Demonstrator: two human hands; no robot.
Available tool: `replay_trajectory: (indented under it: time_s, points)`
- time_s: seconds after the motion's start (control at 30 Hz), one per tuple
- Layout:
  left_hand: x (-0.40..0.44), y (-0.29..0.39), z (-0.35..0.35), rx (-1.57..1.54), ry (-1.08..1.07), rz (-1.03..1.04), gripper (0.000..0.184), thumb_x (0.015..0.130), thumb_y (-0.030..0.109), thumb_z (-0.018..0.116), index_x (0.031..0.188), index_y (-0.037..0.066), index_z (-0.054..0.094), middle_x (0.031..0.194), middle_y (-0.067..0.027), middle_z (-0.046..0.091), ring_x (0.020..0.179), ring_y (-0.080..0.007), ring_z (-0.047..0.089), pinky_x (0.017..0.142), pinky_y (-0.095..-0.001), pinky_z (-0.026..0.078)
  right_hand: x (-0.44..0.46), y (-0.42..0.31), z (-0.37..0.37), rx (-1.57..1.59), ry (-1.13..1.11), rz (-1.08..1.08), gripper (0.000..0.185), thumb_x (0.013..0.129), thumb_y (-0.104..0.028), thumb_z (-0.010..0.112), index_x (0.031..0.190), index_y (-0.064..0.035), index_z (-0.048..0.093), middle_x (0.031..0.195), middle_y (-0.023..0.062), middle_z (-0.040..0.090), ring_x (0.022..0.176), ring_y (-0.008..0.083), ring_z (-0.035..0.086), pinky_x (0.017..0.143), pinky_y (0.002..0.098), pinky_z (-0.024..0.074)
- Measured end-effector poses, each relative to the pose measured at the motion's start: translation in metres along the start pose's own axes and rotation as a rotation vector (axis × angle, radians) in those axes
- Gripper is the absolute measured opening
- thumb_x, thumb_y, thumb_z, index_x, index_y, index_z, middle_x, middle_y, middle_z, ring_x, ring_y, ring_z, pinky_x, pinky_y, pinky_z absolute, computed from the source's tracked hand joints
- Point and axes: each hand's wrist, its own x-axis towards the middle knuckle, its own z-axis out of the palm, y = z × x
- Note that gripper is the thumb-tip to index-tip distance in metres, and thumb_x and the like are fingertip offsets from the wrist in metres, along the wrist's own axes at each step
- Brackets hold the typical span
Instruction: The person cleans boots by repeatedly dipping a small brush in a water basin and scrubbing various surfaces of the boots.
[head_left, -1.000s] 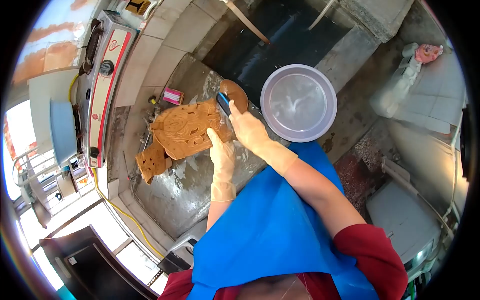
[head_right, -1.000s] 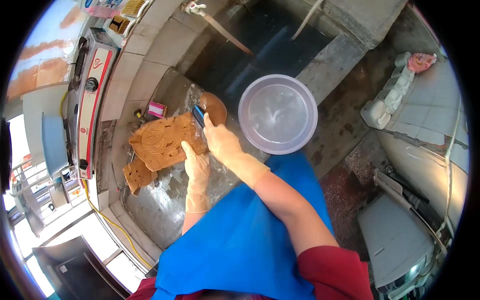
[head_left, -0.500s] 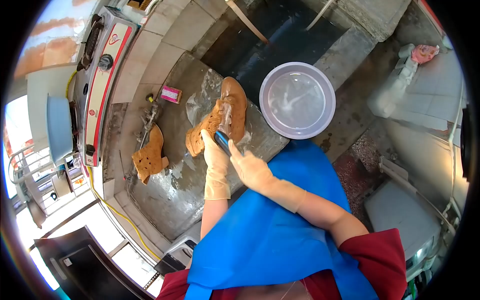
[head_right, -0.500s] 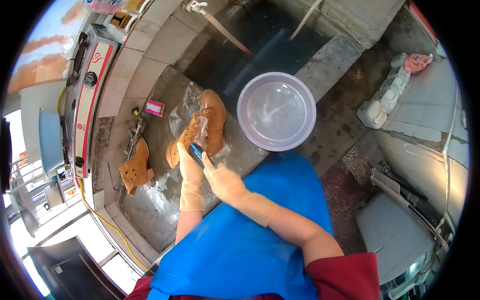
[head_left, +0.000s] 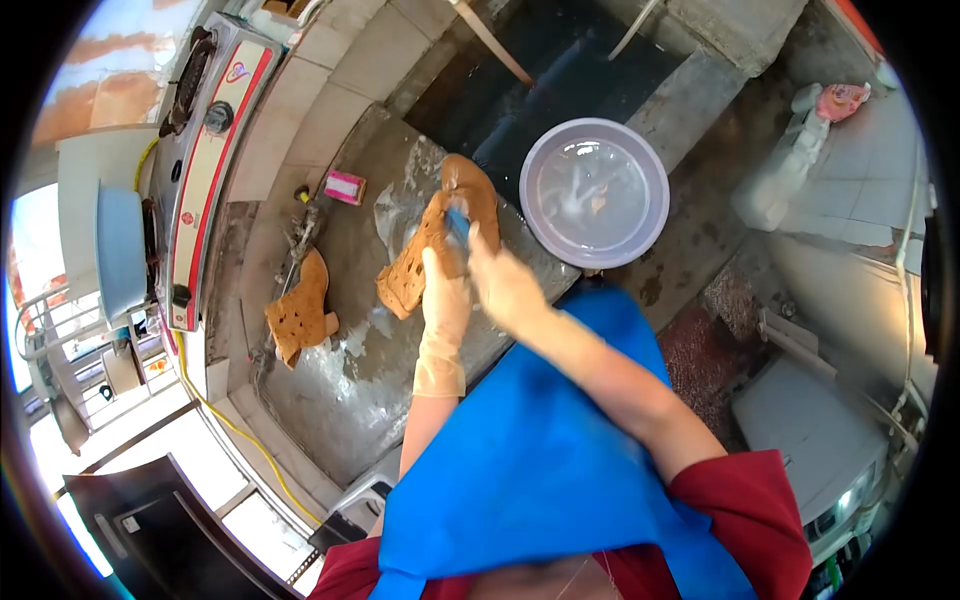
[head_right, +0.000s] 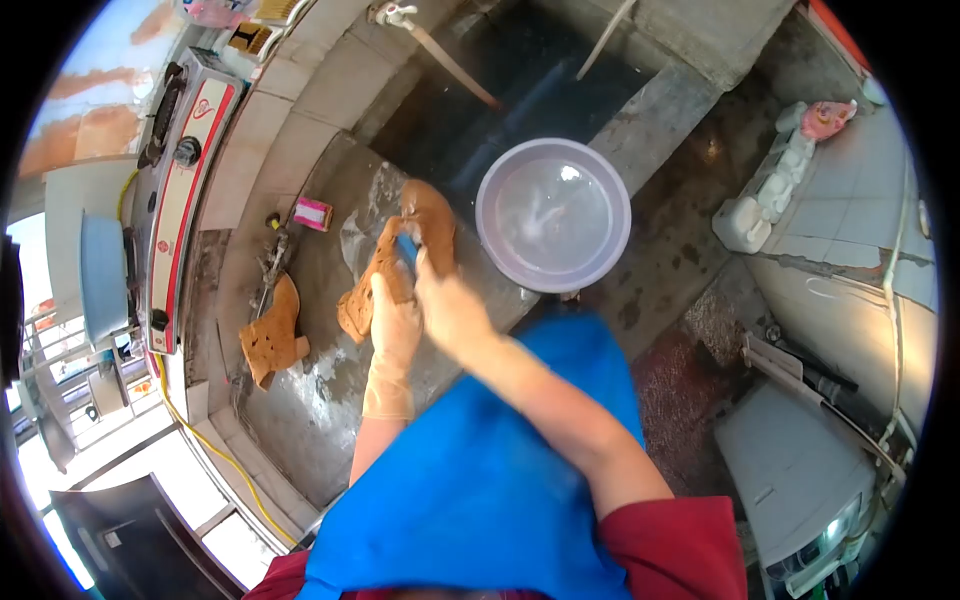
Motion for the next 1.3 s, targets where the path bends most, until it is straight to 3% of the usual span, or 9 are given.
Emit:
replay_trajectory:
  time_s: [0.3,0.37,0.6,0.67,0.87,0.93,1.0,1.07,1.3]
  points:
    - [0.000,0.030,0.073,1.016,0.210,-0.051,0.059,0.103,0.045,0.040,0.146,0.005,0.038,0.146,-0.0087,0.045,0.134,-0.0257,0.040,0.114,-0.0367,0.032,-0.008,-0.002,0.005,-0.003,-0.069,0.071,0.052,0.101,-0.029,0.039,0.150,-0.0136,0.030,0.099,0.0312,0.060,0.090,0.0456,0.063,0.079,0.0522,0.0500]
    - [-0.001,-0.003,0.012,2.677,-0.078,0.428,0.064,0.100,0.050,0.045,0.145,0.004,0.039,0.145,-0.0085,0.046,0.133,-0.0258,0.041,0.114,-0.0368,0.031,-0.048,-0.013,0.018,-0.068,-0.069,-0.043,0.056,0.100,-0.028,0.045,0.151,-0.0137,0.028,0.088,0.0307,0.059,0.076,0.0481,0.061,0.069,0.0533,0.0513]
    - [-0.003,0.009,0.020,1.745,0.058,-0.237,0.061,0.101,0.049,0.042,0.146,0.007,0.039,0.145,-0.0096,0.047,0.132,-0.0234,0.043,0.116,-0.0354,0.028,-0.002,0.001,0.007,0.059,0.097,-0.030,0.052,0.099,-0.025,0.044,0.148,-0.0113,0.034,0.085,0.0280,0.060,0.074,0.0465,0.061,0.068,0.0532,0.0506]
    - [-0.004,0.000,0.020,2.735,-0.025,0.324,0.060,0.101,0.049,0.042,0.145,0.007,0.040,0.142,-0.0087,0.049,0.131,-0.0236,0.044,0.116,-0.0369,0.029,-0.051,-0.017,0.017,-0.026,-0.003,-0.079,0.054,0.098,-0.025,0.045,0.149,-0.0114,0.033,0.084,0.0295,0.060,0.073,0.0469,0.060,0.069,0.0537,0.0506]
    - [0.002,0.015,0.010,2.798,-0.240,0.373,0.060,0.101,0.046,0.047,0.145,0.006,0.040,0.144,-0.0076,0.046,0.131,-0.0219,0.043,0.115,-0.0350,0.028,0.016,0.010,-0.003,-0.024,0.076,0.094,0.052,0.100,-0.025,0.043,0.148,-0.0096,0.032,0.083,0.0275,0.062,0.078,0.0437,0.063,0.069,0.0525,0.0504]
    - [-0.001,0.002,0.023,1.710,0.235,0.012,0.065,0.098,0.051,0.049,0.144,0.005,0.040,0.144,-0.0090,0.046,0.131,-0.0229,0.043,0.115,-0.0363,0.028,-0.019,0.003,0.019,-0.015,0.086,-0.018,0.053,0.100,-0.026,0.043,0.149,-0.0094,0.031,0.081,0.0279,0.062,0.077,0.0447,0.062,0.068,0.0519,0.0501]
    - [-0.002,-0.003,0.017,2.758,-0.017,0.457,0.067,0.097,0.053,0.049,0.143,0.005,0.042,0.144,-0.0088,0.047,0.131,-0.0244,0.043,0.115,-0.0371,0.030,-0.065,-0.013,0.026,-0.020,-0.084,-0.114,0.057,0.100,-0.028,0.043,0.152,-0.0113,0.026,0.086,0.0290,0.060,0.078,0.0462,0.062,0.071,0.0522,0.0507]
    - [-0.006,0.008,0.026,2.251,-0.007,0.001,0.061,0.100,0.049,0.047,0.141,0.005,0.043,0.142,-0.0083,0.049,0.128,-0.0234,0.047,0.112,-0.0358,0.034,-0.035,0.003,0.015,-0.092,-0.089,-0.003,0.056,0.100,-0.029,0.043,0.151,-0.0106,0.027,0.093,0.0289,0.061,0.080,0.0459,0.062,0.073,0.0529,0.0506]
    - [-0.002,-0.004,0.020,2.777,-0.091,0.394,0.051,0.105,0.039,0.039,0.141,0.003,0.043,0.139,-0.0107,0.051,0.126,-0.0245,0.048,0.111,-0.0371,0.035,-0.055,-0.015,0.022,-0.031,-0.049,-0.074,0.057,0.097,-0.023,0.045,0.149,-0.0067,0.028,0.080,0.0286,0.061,0.070,0.0448,0.062,0.064,0.0532,0.0492]
